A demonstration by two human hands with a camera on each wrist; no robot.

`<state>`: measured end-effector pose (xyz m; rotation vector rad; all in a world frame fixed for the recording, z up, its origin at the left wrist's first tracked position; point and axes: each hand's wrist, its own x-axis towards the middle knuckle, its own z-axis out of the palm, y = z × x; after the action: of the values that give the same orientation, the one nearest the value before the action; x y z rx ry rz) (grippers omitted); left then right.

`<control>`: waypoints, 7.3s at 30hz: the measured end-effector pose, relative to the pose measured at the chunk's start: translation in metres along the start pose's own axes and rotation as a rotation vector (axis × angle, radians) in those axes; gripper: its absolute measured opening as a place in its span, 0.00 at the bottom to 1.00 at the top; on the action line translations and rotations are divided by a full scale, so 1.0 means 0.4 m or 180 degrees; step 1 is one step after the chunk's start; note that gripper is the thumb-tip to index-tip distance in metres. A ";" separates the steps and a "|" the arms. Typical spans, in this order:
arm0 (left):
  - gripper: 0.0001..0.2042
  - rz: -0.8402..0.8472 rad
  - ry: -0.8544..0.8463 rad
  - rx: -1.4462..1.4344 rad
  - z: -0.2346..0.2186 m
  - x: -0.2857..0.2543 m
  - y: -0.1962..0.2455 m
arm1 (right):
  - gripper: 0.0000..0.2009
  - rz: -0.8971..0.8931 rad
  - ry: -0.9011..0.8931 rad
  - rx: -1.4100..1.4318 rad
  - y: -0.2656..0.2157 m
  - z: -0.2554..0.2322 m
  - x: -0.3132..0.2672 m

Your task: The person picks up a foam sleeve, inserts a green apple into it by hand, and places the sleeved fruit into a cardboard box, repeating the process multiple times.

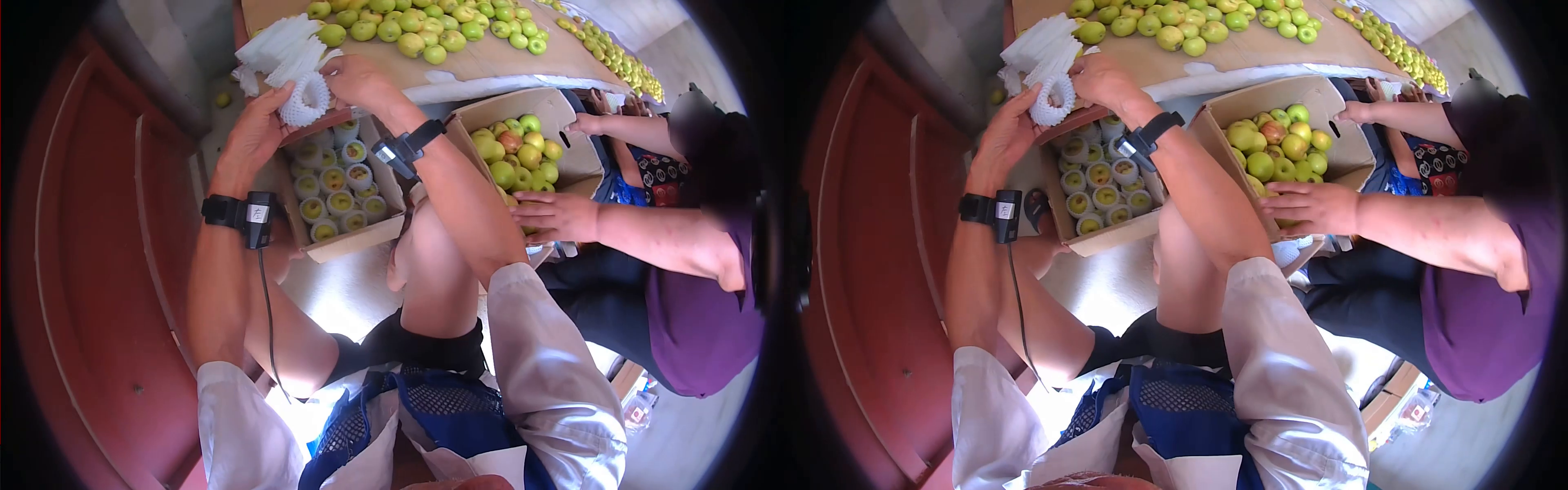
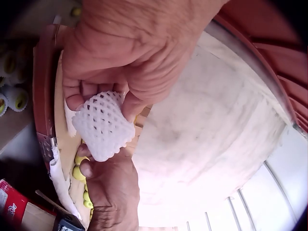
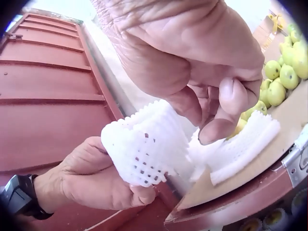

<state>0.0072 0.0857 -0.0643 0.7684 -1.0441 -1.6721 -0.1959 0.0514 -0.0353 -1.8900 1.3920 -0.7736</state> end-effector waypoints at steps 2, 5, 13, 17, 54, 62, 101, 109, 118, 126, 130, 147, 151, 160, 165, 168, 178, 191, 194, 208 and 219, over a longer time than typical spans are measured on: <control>0.19 0.0068 0.0000 -0.0162 0.018 -0.007 0.001 | 0.19 -0.0003 -0.0038 0.0003 -0.006 -0.007 -0.030; 0.19 0.0192 -0.0014 -0.0412 0.026 -0.007 0.000 | 0.19 0.0084 -0.0128 0.0157 -0.005 -0.025 -0.057; 0.16 0.0511 -0.0086 -0.0949 0.061 -0.005 0.017 | 0.18 0.0085 -0.0002 0.0374 -0.010 -0.202 -0.148; 0.15 0.0566 -0.0172 -0.1128 0.071 -0.004 0.016 | 0.17 -0.0176 0.0116 0.0606 0.009 -0.295 -0.199; 0.19 0.0773 0.0466 -0.1756 0.082 0.026 0.070 | 0.27 0.0605 0.0519 -0.3037 0.266 -0.316 0.286; 0.19 0.0869 0.0384 -0.1830 0.102 0.020 0.071 | 0.27 0.0076 0.0911 -0.3539 0.322 -0.240 0.302; 0.20 0.0971 0.0483 -0.1729 0.081 0.021 0.081 | 0.26 -0.0052 -0.1335 0.3754 0.035 -0.241 0.071; 0.19 0.0981 0.0472 -0.1611 0.072 0.024 0.076 | 0.27 -0.0135 -0.1339 0.3594 0.023 -0.233 0.050; 0.18 0.1022 0.0517 -0.1299 0.091 0.016 0.080 | 0.27 -0.0406 -0.1859 0.4097 0.021 -0.221 0.038; 0.18 0.1095 0.0490 -0.1209 0.096 0.013 0.078 | 0.27 -0.0306 -0.1643 0.4100 0.043 -0.211 0.040; 0.18 0.1122 0.0506 -0.1110 0.096 0.009 0.077 | 0.25 -0.0251 -0.1540 0.4055 0.047 -0.211 0.038; 0.17 0.1142 0.0674 -0.0545 0.078 0.021 0.071 | 0.24 -0.0249 -0.1530 0.4089 0.016 -0.190 0.007; 0.17 0.1184 0.0598 -0.0543 0.091 0.011 0.077 | 0.24 -0.0161 -0.1318 0.4123 0.005 -0.182 -0.005; 0.17 0.1187 0.0555 -0.0529 0.086 0.017 0.073 | 0.23 -0.0409 -0.1681 0.3888 0.028 -0.178 0.013; 0.17 0.1189 0.0521 -0.0523 0.087 0.019 0.073 | 0.23 -0.0452 -0.1456 0.3815 0.035 -0.162 0.016; 0.17 0.1190 0.0529 -0.0520 0.091 0.016 0.076 | 0.24 -0.0638 -0.1527 0.3946 0.020 -0.144 0.016; 0.20 0.0952 0.0041 -0.0686 0.092 0.018 0.071 | 0.28 -0.0815 -0.1955 0.4097 0.032 -0.118 0.039; 0.24 0.0781 -0.0307 -0.1193 0.086 0.015 0.080 | 0.30 -0.0876 -0.1427 0.3021 0.015 -0.164 0.000; 0.25 0.0711 -0.0310 -0.1172 0.089 0.015 0.080 | 0.31 -0.0875 -0.1303 0.2619 -0.005 -0.176 -0.025; 0.16 0.0605 -0.0197 -0.0619 0.081 0.020 0.077 | 0.31 -0.1156 -0.1214 0.1634 -0.008 -0.172 -0.033; 0.11 0.0297 -0.0121 -0.0130 0.123 -0.007 0.098 | 0.30 -0.0915 -0.0513 0.1145 -0.012 -0.172 -0.043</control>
<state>-0.0183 0.0962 -0.0076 0.6540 -1.0533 -1.6289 -0.2512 0.0581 0.0091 -1.8351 0.8278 -0.9174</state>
